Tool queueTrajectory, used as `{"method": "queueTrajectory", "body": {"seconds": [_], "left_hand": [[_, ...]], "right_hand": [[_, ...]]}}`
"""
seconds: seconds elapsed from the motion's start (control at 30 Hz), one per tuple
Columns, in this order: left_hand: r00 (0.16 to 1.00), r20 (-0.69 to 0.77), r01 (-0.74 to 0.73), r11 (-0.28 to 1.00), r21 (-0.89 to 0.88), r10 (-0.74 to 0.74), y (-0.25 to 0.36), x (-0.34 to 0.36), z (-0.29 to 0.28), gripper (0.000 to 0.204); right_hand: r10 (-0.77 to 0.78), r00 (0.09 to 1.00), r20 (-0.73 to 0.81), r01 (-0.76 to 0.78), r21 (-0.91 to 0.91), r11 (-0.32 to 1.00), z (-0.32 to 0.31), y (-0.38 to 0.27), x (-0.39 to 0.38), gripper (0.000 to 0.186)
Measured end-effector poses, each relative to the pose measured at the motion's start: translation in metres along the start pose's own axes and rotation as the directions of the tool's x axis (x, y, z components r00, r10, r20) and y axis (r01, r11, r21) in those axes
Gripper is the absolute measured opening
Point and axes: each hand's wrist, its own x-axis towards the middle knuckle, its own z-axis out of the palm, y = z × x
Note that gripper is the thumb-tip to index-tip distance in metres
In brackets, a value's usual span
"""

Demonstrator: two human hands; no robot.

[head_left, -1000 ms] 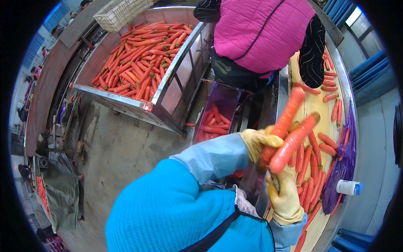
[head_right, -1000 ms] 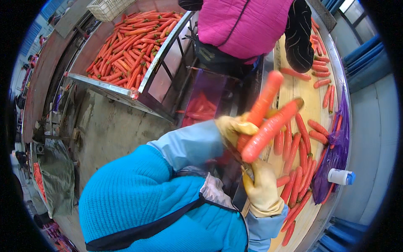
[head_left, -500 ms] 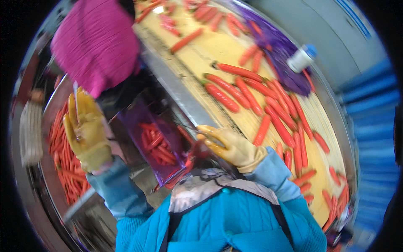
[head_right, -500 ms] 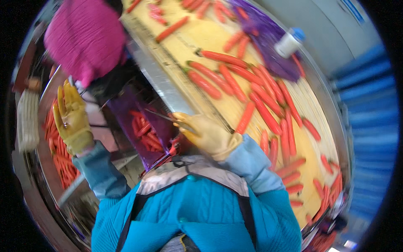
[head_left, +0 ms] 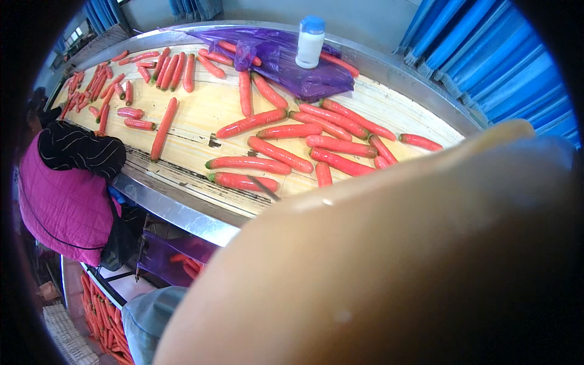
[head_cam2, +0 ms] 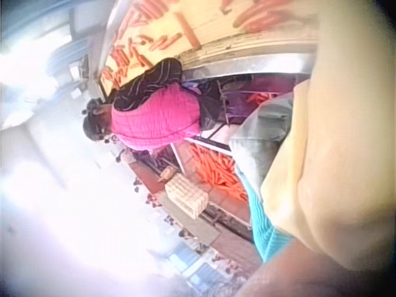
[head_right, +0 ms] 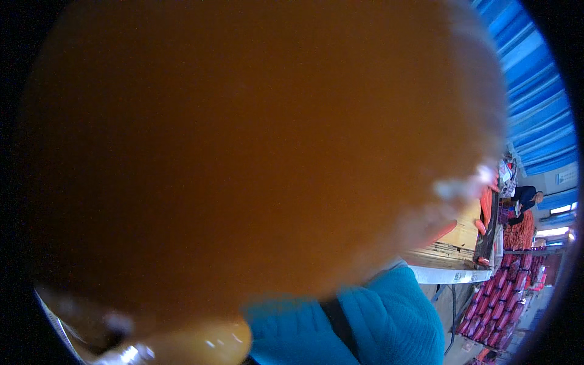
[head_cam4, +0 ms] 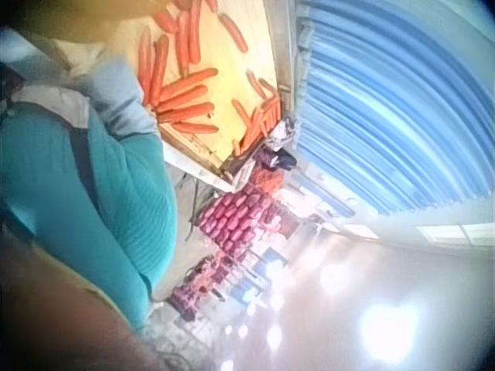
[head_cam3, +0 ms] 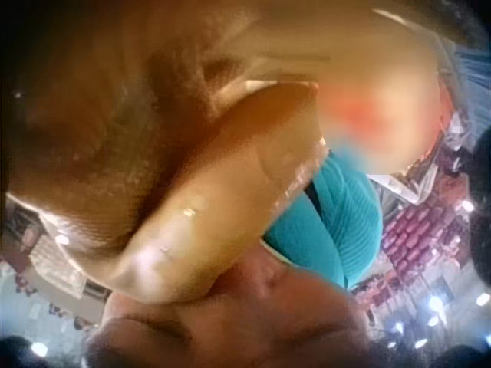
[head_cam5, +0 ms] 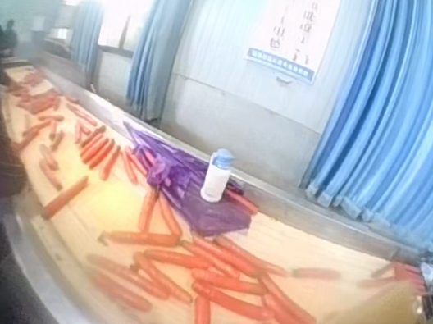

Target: The person repeatedly picks carrots from a rotating table, trims the ends with a knife, and places them into a bin. The process is continuous, with the person handling carrots one at a time and occasionally adjusting their position on the table.

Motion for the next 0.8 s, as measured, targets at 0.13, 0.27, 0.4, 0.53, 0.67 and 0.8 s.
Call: {"method": "queueTrajectory", "body": {"seconds": [0.13,0.27,0.4,0.53,0.67,0.8], "left_hand": [[1.0,0.015,0.017,1.0,0.004,-0.017,-0.005,-0.007,-0.017,0.059],[0.999,0.026,0.026,1.0,-0.004,-0.026,-0.01,-0.012,-0.038,0.059],[0.998,0.063,-0.001,1.0,-0.003,0.001,-0.016,-0.011,-0.053,0.059],[0.998,0.06,-0.016,1.0,-0.009,0.016,-0.015,-0.011,-0.067,0.06],[0.996,0.071,-0.041,0.998,-0.05,0.045,-0.009,-0.019,-0.081,0.06],[0.995,0.093,-0.029,0.998,-0.054,0.034,0.004,-0.018,-0.102,0.06]], "right_hand": [[0.061,0.994,0.09,-0.067,0.068,0.995,0.013,0.007,0.026,0.039],[0.108,0.982,0.156,-0.124,0.097,0.988,0.027,0.013,0.048,0.039],[0.135,0.981,0.14,-0.15,0.108,0.983,0.038,0.02,0.053,0.039],[0.155,0.981,0.117,-0.17,0.131,0.977,0.049,0.02,0.058,0.039],[0.203,0.974,0.099,-0.215,0.134,0.967,0.054,0.018,0.07,0.04],[0.299,0.954,0.02,-0.298,0.163,0.941,0.043,0.018,0.068,0.04]]}}
